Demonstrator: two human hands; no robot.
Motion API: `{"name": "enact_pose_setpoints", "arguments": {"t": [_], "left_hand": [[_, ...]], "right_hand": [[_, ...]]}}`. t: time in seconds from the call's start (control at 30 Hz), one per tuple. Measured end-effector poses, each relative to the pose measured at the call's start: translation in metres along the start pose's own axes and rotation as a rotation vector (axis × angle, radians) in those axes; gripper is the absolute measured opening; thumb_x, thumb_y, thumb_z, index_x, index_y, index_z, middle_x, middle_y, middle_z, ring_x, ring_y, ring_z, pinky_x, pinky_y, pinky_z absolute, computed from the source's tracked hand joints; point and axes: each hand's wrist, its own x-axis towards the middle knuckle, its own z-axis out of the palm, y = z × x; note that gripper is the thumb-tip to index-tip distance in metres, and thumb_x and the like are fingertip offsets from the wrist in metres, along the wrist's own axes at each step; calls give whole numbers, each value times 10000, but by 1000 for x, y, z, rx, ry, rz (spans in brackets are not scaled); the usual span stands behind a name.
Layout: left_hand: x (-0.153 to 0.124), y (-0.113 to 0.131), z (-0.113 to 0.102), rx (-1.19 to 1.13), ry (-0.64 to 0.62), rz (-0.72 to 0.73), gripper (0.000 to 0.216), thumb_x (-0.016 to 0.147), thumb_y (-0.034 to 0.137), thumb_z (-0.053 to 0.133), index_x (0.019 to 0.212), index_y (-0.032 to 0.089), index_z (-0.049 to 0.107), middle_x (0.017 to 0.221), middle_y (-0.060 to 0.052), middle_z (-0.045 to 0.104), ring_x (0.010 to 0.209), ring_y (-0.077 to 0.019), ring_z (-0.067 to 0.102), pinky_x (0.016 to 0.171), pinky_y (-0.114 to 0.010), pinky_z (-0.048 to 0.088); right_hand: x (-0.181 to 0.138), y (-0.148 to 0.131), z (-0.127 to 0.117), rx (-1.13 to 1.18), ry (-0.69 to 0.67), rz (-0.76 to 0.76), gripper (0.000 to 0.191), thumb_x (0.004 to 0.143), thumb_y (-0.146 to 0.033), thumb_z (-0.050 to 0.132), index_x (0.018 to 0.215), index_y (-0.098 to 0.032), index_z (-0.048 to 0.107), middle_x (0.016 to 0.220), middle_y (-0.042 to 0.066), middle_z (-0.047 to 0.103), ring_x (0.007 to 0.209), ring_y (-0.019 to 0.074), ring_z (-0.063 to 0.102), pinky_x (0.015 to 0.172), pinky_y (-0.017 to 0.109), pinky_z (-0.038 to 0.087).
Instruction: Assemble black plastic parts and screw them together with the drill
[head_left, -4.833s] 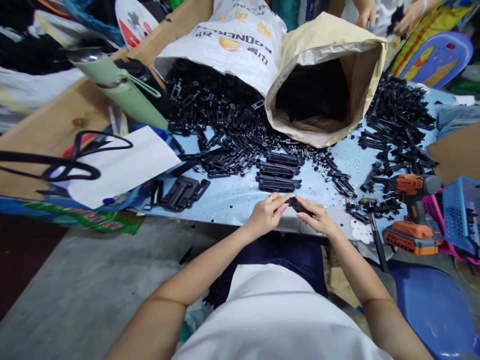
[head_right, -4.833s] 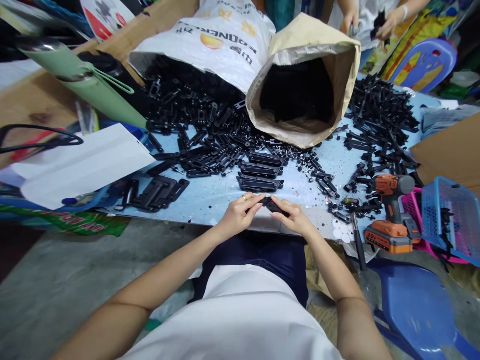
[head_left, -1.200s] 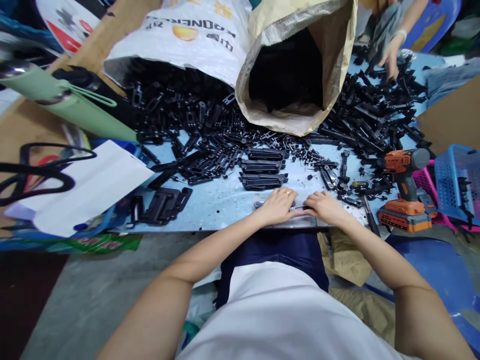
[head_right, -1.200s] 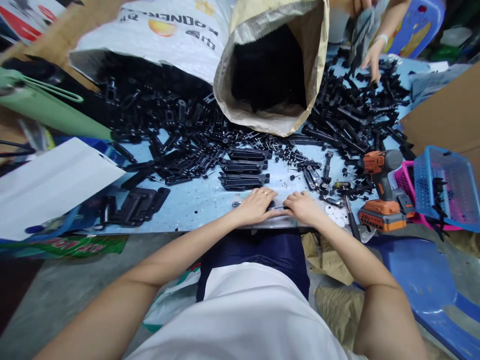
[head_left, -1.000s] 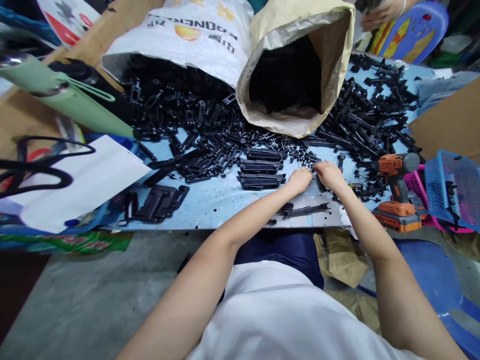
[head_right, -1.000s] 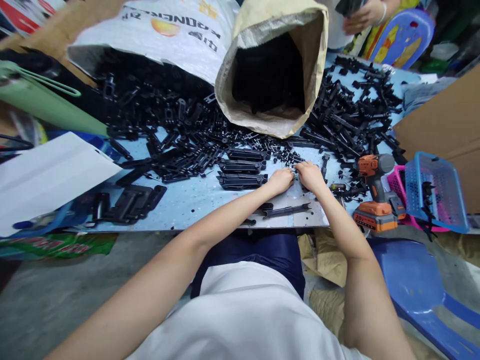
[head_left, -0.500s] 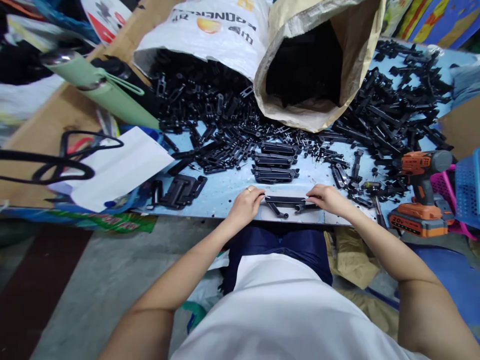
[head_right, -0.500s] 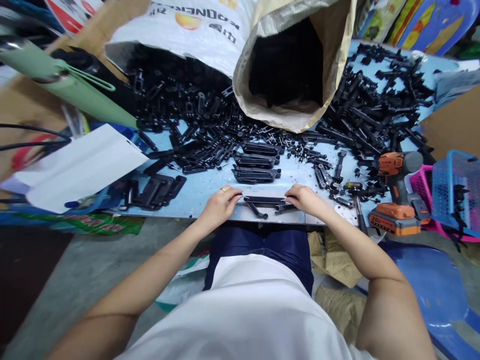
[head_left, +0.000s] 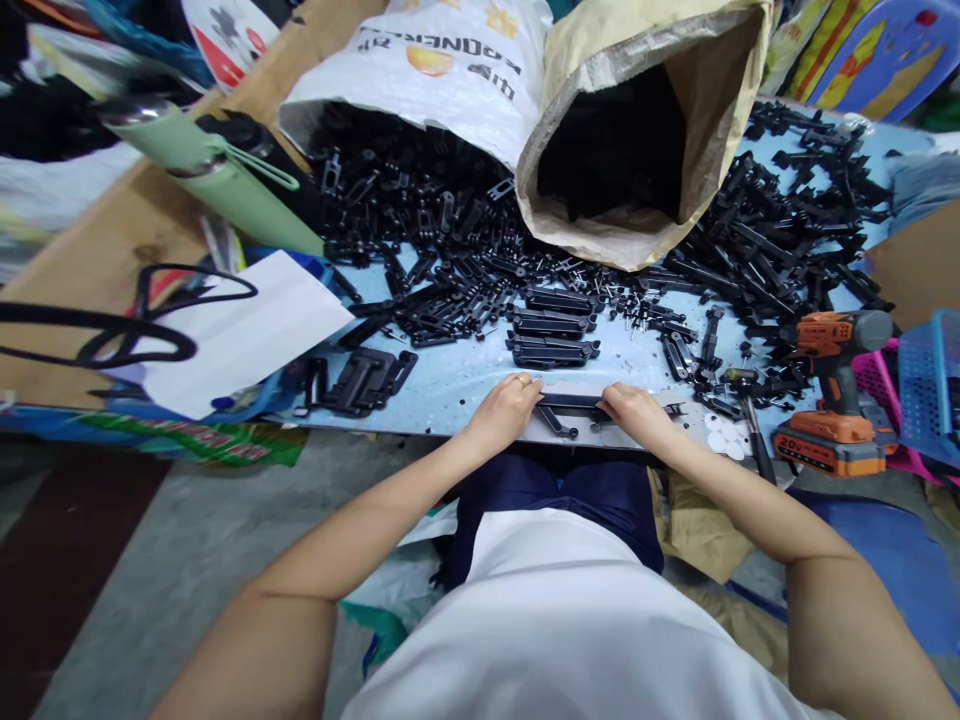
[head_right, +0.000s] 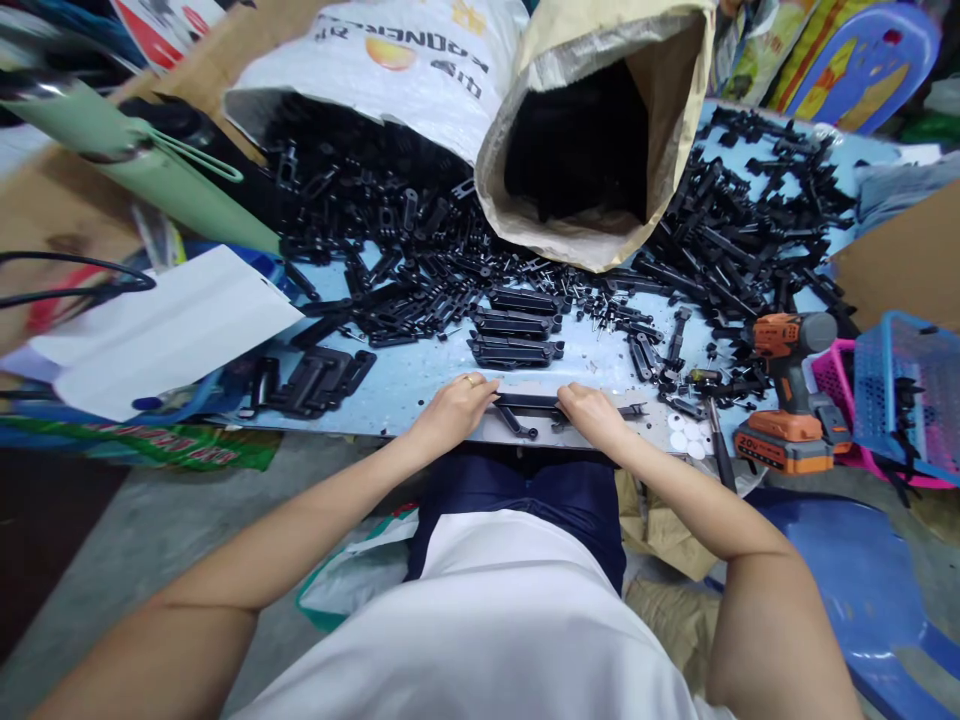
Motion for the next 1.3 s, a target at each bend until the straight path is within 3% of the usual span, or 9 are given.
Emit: {"name": "enact_pose_setpoints", "arguments": {"t": [0.23,0.3,0.4,0.5,0.73,0.87,1.07,1.17,1.3], "left_hand": [[-14,4,10,-112,179,-159,218,855,267,496,1026,164,585,947,-92,617,903,-209,590,776,-340,497],[-19,20,12,-57,177,-371,228,835,323,511,935,148,618,888,-107,639,875,-236,609,741,-349,495],[-20,49,18,-23,-57,-601,274,825,348,484,728,155,654,664,-88,647,684,-236,637,609,-314,471],[-12,68,23,-50,-233,-684,275,807,305,478,697,165,688,638,-100,669,636,-240,650,561,-296,441],[-15,57,15,8,-304,-739,355,841,358,445,757,126,701,714,-151,691,713,-263,665,592,-297,439],[-22,47,12,-65,-263,-703,362,864,355,423,702,146,670,665,-120,675,661,-226,648,574,-278,425],[-1,29,15,-350,274,-329,370,916,331,299,921,144,618,909,-112,672,901,-199,610,812,-332,458],[18,30,23,-500,136,-121,412,920,378,307,1188,140,512,1135,-125,617,1074,-202,554,899,-347,440],[28,34,32,-502,-96,-94,554,903,483,328,1339,143,363,1068,-112,648,1021,-231,591,878,-377,451]], "right_hand": [[6,-9,33,228,539,-233,315,926,-317,390,1072,-148,613,1105,152,622,984,209,577,832,360,460],[22,-24,33,282,503,-337,350,930,-322,378,1181,-167,565,1196,141,581,1073,203,544,887,365,450],[40,-37,35,317,375,-410,389,934,-344,360,1251,-187,521,1255,123,547,1114,193,529,914,356,450],[44,-38,42,324,332,-403,429,933,-372,352,1273,-161,507,1288,134,517,1139,190,517,931,330,446],[49,-41,37,248,241,-327,449,939,-387,323,1275,-153,508,1182,122,593,1001,203,544,875,352,447],[40,-40,34,237,312,-330,410,941,-369,326,1230,-174,542,1194,115,580,985,198,522,850,346,412],[5,-55,64,81,480,-28,352,848,-457,486,772,-168,673,757,96,596,740,204,484,683,351,319],[6,-67,79,76,455,-31,280,831,-375,507,718,-177,670,698,89,571,741,212,465,641,343,278],[13,-68,87,116,435,-50,253,816,-331,506,725,-177,685,665,93,564,755,226,460,619,339,248]]}}
